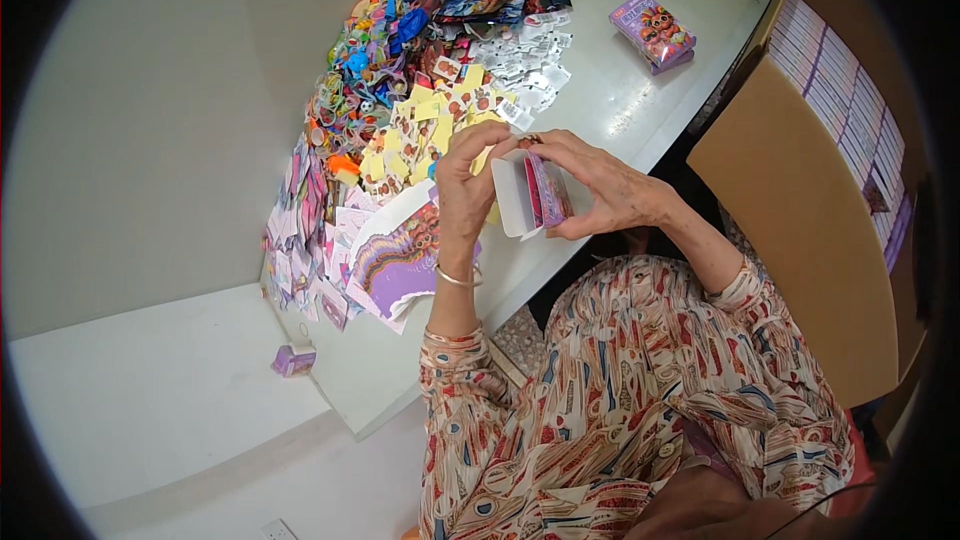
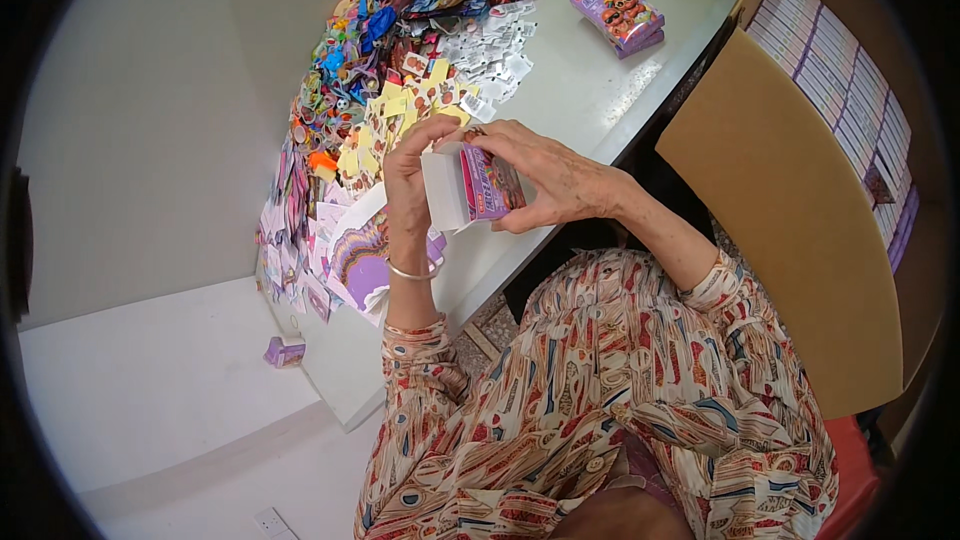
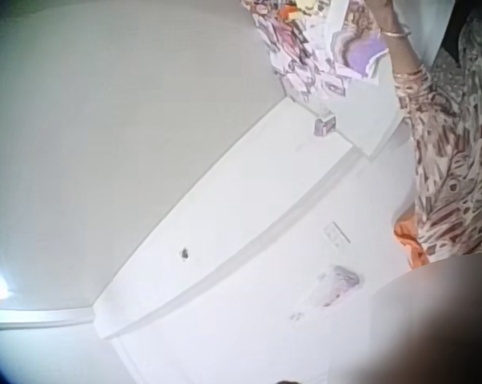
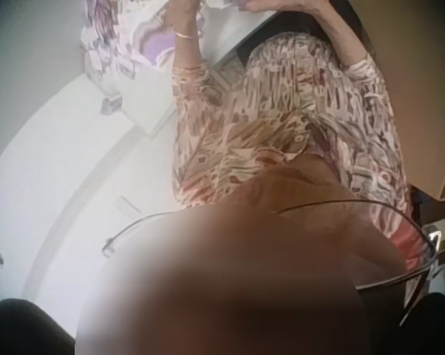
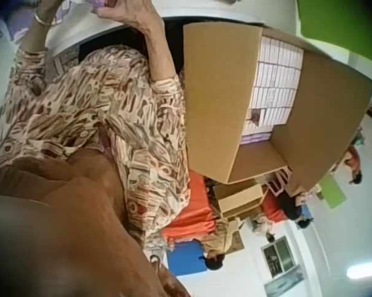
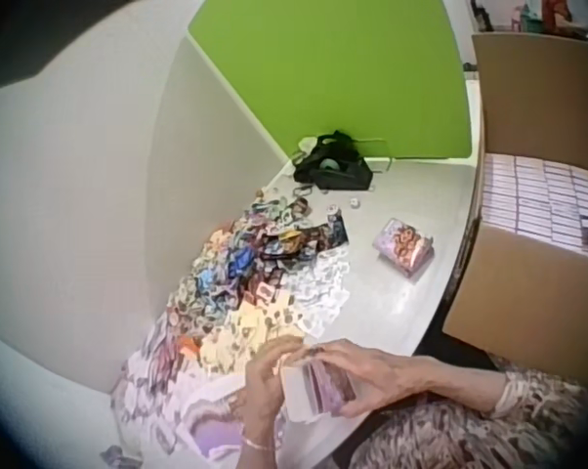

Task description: Sort and organize various small colorful packaged items on a workspace table.

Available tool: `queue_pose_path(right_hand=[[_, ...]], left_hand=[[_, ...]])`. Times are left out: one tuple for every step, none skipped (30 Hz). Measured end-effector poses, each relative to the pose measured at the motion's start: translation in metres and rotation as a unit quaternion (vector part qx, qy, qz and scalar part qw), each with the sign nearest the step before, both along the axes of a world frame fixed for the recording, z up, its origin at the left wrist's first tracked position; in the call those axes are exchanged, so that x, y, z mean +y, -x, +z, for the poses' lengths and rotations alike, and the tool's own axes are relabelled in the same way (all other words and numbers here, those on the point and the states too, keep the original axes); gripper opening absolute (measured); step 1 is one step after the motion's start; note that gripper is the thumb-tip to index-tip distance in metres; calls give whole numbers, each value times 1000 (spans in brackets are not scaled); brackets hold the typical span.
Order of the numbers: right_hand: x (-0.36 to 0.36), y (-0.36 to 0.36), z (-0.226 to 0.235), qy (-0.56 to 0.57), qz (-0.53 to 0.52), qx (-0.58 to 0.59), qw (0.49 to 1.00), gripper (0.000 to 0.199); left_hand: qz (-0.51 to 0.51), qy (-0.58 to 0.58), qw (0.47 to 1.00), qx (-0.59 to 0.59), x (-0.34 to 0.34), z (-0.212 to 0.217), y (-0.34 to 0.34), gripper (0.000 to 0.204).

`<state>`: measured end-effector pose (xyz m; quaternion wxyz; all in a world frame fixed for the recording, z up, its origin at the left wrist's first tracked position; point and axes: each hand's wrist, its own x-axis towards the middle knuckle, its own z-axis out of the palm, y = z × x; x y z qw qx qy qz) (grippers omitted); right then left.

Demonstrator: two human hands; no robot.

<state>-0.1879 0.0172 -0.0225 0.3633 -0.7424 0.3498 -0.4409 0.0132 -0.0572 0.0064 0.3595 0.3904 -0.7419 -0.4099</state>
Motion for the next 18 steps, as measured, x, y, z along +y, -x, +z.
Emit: queue_pose_path(right_hand=[[1,0,1,-22,9,-7,1000,85],[0,1,-2,-23,8,-6,1000,85],[-1,1,-6,17,-23,1,1000,87],[-2,1,-9,58,-55,8,997,89],[-1,1,-10,58,-55,8,997,89],[1,1,-8,61,-121,41,990,87],[1,2,-8,64,-186,72,978,84],[0,3,-9,62,-189,72,977,84],[-1,0,-8,50,-212,97,971,81],[-1,0,-8,35,-238,125,963,78],[1,-1,-9,33,-238,125,963,78],[2,-4,-8,46,-255,125,958,76],[3,-7,-7,59,-272,126,952,75],[4,-9,-6,59,-270,126,953,75],[5,-12,-3,65,-269,128,952,77],[6,-14,-2,71,-268,131,952,80],[6,-16,-2,71,-265,131,953,80],[8,-18,-1,81,-262,138,952,83]], left_hand=[[-1,-1,1000,1,1,0,0,15],[8,-61,997,52,2,0,-1,14],[16,-121,987,102,4,1,-1,14],[15,-121,987,102,3,4,-3,14],[74,-76,989,103,2,9,-8,12],[130,-32,986,104,2,13,-8,10],[128,-33,986,103,8,23,-4,10],[167,82,982,40,18,35,-2,8],[207,196,958,-25,29,49,-1,7],[195,248,947,-62,40,56,8,8],[195,246,947,-62,45,56,14,8],[171,302,931,-113,50,56,18,10],[146,354,909,-163,54,55,21,11],[141,337,914,-179,56,50,23,12],[143,337,913,-179,55,44,23,12],[133,347,906,-202,52,39,23,12],[122,356,899,-224,50,34,23,12],[109,353,896,-246,51,33,25,12]])
